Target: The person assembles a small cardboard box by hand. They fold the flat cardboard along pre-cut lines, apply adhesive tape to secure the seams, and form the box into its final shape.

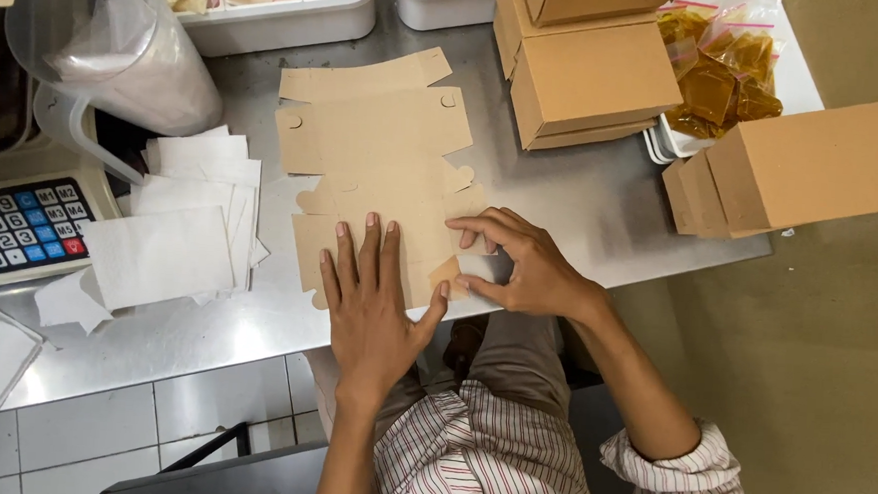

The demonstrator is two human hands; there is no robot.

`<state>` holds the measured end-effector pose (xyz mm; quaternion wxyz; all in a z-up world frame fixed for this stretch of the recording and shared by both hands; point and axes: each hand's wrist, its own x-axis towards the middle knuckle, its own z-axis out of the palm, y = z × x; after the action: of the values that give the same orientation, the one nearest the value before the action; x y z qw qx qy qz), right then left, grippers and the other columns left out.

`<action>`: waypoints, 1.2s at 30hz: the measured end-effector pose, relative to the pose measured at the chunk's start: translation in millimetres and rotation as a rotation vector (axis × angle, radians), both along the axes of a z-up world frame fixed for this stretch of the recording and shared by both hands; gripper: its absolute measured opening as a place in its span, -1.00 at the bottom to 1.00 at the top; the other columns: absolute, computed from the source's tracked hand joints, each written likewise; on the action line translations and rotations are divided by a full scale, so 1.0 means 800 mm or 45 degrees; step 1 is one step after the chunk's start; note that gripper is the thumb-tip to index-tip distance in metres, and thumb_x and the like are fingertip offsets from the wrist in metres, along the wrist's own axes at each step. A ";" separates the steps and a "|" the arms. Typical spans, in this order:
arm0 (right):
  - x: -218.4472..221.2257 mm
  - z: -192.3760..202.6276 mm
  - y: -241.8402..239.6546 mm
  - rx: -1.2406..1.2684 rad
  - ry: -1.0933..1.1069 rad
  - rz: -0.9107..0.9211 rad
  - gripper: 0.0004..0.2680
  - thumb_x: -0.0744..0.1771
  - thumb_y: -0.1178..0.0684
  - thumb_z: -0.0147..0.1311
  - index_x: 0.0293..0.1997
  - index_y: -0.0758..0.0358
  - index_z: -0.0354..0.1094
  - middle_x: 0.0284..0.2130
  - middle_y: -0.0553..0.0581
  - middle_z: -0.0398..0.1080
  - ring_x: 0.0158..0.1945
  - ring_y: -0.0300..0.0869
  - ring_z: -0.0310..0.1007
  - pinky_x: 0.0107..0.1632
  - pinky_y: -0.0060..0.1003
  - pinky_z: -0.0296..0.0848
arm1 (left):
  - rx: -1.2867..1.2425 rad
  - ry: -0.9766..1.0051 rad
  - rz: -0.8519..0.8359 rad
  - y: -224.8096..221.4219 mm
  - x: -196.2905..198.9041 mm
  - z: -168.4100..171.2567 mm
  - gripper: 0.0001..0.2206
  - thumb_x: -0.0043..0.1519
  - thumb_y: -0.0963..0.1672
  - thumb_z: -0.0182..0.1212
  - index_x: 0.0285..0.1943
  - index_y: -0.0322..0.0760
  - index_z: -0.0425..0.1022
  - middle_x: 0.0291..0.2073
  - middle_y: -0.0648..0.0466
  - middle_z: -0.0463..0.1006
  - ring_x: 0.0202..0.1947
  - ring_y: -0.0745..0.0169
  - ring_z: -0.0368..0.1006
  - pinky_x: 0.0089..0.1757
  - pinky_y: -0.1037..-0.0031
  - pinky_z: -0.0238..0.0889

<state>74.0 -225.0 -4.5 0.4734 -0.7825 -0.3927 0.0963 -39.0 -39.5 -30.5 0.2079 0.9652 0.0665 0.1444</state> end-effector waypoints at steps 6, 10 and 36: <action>0.002 -0.022 0.009 -0.014 -0.030 -0.156 -0.66 0.26 0.19 0.34 0.16 0.25 0.45 -0.28 0.10 0.48 -0.32 -0.12 0.37 -0.15 -0.15 0.42 | -0.040 -0.071 0.013 0.000 0.000 -0.002 -0.26 0.25 0.17 0.23 0.48 -0.37 0.32 0.42 -0.25 0.27 0.54 -0.44 -0.11 0.38 -0.20 -0.39; -0.001 -0.021 0.012 -0.021 -0.052 -0.186 -0.67 0.26 0.20 0.33 0.14 0.24 0.46 -0.30 0.10 0.48 -0.34 -0.13 0.37 -0.16 -0.17 0.42 | -0.036 -0.089 0.021 0.000 0.000 -0.003 -0.26 0.24 0.16 0.25 0.48 -0.37 0.33 0.41 -0.24 0.29 0.54 -0.43 -0.10 0.38 -0.20 -0.36; 0.007 -0.012 -0.005 0.029 0.050 0.039 -0.61 0.25 0.15 0.40 0.20 0.25 0.43 -0.17 0.15 0.50 -0.24 -0.08 0.36 -0.05 -0.09 0.38 | -0.062 -0.090 -0.006 -0.003 -0.003 0.004 -0.28 0.27 0.14 0.25 0.47 -0.42 0.33 0.43 -0.30 0.26 0.53 -0.46 -0.10 0.37 -0.22 -0.40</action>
<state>79.7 -229.1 -13.9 0.4886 -0.7688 -0.3964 0.1145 -41.6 -42.1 -27.6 0.2339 0.9543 0.0603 0.1761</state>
